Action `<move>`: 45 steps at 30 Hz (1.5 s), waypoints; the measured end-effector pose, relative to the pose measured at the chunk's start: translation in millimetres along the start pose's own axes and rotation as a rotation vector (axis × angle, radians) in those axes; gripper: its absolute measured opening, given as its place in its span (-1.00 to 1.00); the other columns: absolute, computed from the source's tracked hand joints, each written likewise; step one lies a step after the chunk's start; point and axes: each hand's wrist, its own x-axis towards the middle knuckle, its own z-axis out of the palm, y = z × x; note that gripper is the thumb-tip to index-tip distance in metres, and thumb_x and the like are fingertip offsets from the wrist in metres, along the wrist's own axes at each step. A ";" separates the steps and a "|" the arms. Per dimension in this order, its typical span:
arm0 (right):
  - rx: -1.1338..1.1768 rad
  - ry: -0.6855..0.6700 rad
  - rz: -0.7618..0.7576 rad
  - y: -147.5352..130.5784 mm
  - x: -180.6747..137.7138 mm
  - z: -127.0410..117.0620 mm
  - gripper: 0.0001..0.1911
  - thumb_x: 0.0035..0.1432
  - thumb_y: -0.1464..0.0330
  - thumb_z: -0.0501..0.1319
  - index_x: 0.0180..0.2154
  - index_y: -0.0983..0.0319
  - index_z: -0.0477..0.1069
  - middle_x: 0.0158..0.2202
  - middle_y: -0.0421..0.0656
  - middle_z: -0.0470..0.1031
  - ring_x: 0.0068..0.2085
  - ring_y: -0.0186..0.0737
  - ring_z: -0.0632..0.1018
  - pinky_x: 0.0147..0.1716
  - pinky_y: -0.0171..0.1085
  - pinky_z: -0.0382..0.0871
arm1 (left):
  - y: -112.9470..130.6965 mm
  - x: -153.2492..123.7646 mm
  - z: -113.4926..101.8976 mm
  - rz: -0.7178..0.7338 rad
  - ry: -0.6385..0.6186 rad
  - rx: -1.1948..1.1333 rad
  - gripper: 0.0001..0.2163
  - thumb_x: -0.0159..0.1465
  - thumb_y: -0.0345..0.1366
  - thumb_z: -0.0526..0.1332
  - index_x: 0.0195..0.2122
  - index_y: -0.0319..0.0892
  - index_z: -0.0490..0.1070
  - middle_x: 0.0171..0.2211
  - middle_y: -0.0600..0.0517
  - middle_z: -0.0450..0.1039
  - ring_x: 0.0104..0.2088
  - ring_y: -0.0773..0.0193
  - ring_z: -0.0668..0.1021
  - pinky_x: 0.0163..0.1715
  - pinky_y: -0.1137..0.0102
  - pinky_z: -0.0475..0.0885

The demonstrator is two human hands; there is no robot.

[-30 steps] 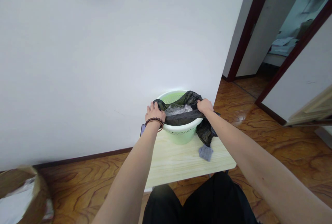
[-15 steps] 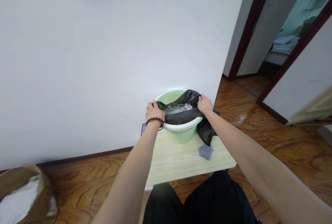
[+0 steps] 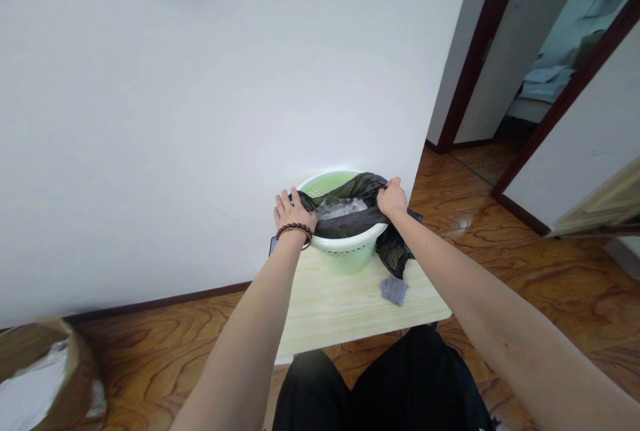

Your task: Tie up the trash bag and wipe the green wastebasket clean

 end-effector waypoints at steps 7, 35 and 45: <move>0.006 0.157 -0.135 3.5 -1.0 4.2 -0.60 0.06 0.46 0.03 -0.02 0.25 0.09 -0.02 0.03 0.24 -0.03 -0.06 0.32 -0.10 -0.15 0.22 | -3.5 4.0 5.1 0.024 -0.041 -0.009 -0.29 0.09 -0.15 0.04 0.27 -0.18 -0.16 0.26 -0.08 -0.06 0.25 -0.05 -0.05 0.15 0.08 -0.03; -0.132 0.001 0.034 -1.8 -9.1 -4.0 -0.66 0.14 0.36 -0.03 -0.02 0.26 0.13 -0.04 0.05 0.20 -0.16 -0.04 0.45 -0.21 -0.07 0.31 | 2.7 -1.0 -7.7 0.170 0.096 0.108 -0.66 0.27 -0.15 -0.15 -0.22 -0.19 0.35 -0.34 -0.13 0.47 -0.17 0.00 0.43 -0.19 0.18 0.26; -0.180 -0.102 0.093 0.3 2.3 -1.1 -0.64 0.15 0.30 -0.05 -0.05 0.30 0.23 -0.04 0.12 0.26 -0.09 0.06 0.44 -0.18 -0.01 0.31 | 4.8 2.4 -10.7 0.115 -0.064 0.134 -0.60 0.27 -0.04 -0.20 -0.12 -0.11 0.30 -0.37 -0.09 0.49 -0.32 0.03 0.51 -0.36 0.26 0.30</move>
